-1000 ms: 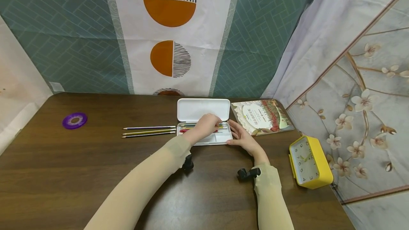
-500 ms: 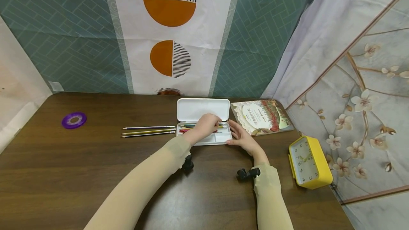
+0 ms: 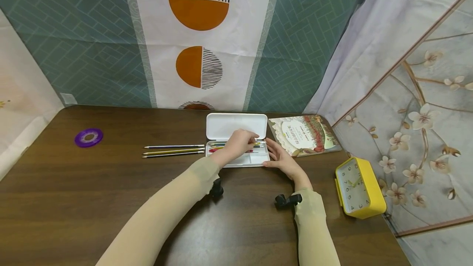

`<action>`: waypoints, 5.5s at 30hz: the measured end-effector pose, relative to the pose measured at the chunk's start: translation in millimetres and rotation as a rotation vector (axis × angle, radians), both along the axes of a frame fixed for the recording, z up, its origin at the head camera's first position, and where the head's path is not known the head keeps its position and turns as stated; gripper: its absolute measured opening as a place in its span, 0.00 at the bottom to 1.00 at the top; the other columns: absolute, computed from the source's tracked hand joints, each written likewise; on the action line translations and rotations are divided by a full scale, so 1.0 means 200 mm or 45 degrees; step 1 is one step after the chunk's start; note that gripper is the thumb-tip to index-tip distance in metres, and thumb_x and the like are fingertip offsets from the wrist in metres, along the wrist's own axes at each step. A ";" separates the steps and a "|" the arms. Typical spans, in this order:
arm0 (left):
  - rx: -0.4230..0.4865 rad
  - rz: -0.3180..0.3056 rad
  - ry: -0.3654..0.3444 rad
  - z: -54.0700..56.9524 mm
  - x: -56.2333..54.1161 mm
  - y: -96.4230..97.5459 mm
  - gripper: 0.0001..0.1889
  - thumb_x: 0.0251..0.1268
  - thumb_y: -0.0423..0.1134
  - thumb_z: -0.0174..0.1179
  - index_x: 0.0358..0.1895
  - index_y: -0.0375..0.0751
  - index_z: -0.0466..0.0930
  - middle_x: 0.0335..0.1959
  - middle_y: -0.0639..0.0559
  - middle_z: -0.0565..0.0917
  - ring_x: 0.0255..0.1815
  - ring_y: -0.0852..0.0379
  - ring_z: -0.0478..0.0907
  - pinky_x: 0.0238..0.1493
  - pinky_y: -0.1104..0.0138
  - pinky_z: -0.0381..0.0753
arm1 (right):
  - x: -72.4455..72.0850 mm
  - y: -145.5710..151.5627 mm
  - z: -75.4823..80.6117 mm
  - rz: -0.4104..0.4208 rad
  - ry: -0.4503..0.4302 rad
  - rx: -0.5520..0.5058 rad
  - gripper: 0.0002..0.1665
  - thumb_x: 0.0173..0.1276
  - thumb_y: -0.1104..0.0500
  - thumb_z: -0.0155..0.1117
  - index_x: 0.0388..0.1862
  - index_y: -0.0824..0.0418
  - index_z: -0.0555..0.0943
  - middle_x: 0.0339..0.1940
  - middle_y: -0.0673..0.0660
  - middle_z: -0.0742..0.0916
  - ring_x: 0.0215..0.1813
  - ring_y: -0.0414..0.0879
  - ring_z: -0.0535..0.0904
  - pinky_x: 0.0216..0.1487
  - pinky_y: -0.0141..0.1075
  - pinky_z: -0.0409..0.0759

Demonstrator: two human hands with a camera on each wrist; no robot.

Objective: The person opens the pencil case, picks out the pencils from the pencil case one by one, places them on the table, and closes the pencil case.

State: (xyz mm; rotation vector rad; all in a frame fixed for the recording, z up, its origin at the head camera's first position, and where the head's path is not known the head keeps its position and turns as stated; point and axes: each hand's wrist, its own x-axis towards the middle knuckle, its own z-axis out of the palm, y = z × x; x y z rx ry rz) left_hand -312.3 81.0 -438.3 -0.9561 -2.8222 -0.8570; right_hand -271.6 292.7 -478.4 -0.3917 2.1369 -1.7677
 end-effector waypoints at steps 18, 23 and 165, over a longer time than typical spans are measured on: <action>0.202 -0.092 0.122 0.01 0.02 -0.07 0.17 0.62 0.31 0.63 0.55 0.38 0.83 0.35 0.52 0.90 0.39 0.58 0.86 0.46 0.65 0.82 | 0.01 0.00 0.01 -0.001 0.008 0.004 0.57 0.61 0.72 0.67 0.80 0.65 0.43 0.81 0.64 0.51 0.81 0.57 0.45 0.77 0.48 0.50; 0.232 -0.125 0.158 0.05 0.04 -0.08 0.16 0.62 0.31 0.63 0.54 0.37 0.84 0.34 0.51 0.90 0.38 0.57 0.86 0.46 0.63 0.81 | 0.01 0.00 0.02 0.005 0.013 0.003 0.57 0.61 0.72 0.67 0.80 0.65 0.43 0.81 0.65 0.53 0.81 0.57 0.46 0.77 0.48 0.51; 0.064 0.000 -0.228 0.07 0.04 -0.61 0.16 0.60 0.28 0.65 0.52 0.34 0.84 0.41 0.43 0.89 0.44 0.50 0.85 0.47 0.59 0.84 | -0.01 0.01 -0.01 0.002 0.009 -0.002 0.57 0.61 0.71 0.68 0.80 0.63 0.44 0.81 0.62 0.52 0.81 0.57 0.47 0.74 0.36 0.60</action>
